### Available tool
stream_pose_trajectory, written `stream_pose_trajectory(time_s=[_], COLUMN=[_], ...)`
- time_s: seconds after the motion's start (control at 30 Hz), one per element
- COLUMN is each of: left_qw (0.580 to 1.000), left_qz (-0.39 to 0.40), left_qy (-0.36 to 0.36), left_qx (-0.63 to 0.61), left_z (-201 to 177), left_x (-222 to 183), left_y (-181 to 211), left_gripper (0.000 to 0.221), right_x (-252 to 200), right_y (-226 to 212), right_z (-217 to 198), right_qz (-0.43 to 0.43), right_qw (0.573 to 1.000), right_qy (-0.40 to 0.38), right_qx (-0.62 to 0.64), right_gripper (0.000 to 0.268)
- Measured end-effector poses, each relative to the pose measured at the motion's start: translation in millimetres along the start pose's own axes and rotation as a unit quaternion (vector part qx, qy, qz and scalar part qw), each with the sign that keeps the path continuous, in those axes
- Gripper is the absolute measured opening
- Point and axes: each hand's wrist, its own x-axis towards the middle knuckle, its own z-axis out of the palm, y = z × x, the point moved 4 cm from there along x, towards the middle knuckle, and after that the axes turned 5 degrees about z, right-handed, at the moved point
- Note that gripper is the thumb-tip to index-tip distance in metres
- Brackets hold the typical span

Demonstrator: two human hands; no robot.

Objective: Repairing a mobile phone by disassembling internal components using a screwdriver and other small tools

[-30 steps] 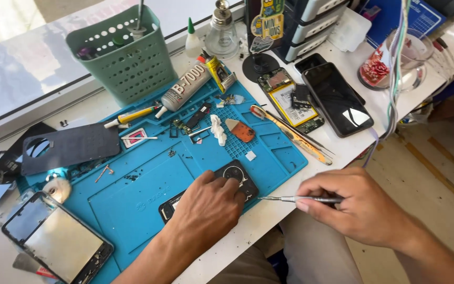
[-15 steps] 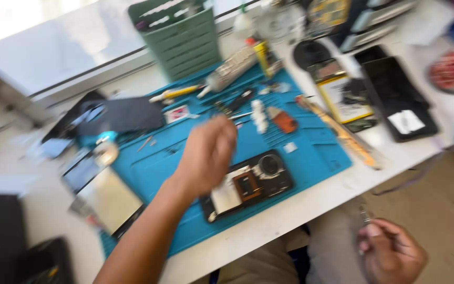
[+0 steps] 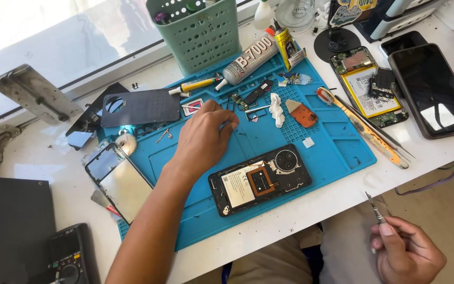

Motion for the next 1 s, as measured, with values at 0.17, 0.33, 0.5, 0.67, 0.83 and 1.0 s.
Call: stream_pose_trajectory(time_s=[0.17, 0.33, 0.5, 0.67, 0.83, 1.0], left_qw=[0.999, 0.998, 0.998, 0.999, 0.999, 0.997], left_qz=[0.028, 0.048, 0.039, 0.037, 0.039, -0.049], left_qy=[-0.003, -0.035, -0.033, -0.030, 0.007, -0.023], left_qx=[0.021, 0.028, 0.033, 0.021, -0.017, 0.046], left_z=[6, 16, 14, 11, 4, -4], left_x=[0, 1, 2, 2, 1, 0], left_y=[0, 1, 4, 4, 4, 4], left_gripper=[0.021, 0.022, 0.023, 0.027, 0.030, 0.020], right_x=[-2, 1, 1, 1, 0, 1], right_y=[-12, -9, -8, -8, -9, -7], right_z=[4, 2, -1, 0, 1, 0], right_qz=[-0.007, -0.014, -0.020, -0.018, -0.016, -0.026], right_qw=[0.999, 0.999, 0.998, 0.998, 0.998, 0.998], right_qy=[-0.024, -0.028, -0.042, -0.049, -0.045, -0.049], right_qx=[-0.026, -0.017, -0.038, -0.045, -0.052, -0.042], right_gripper=[0.023, 0.024, 0.022, 0.022, 0.022, 0.022])
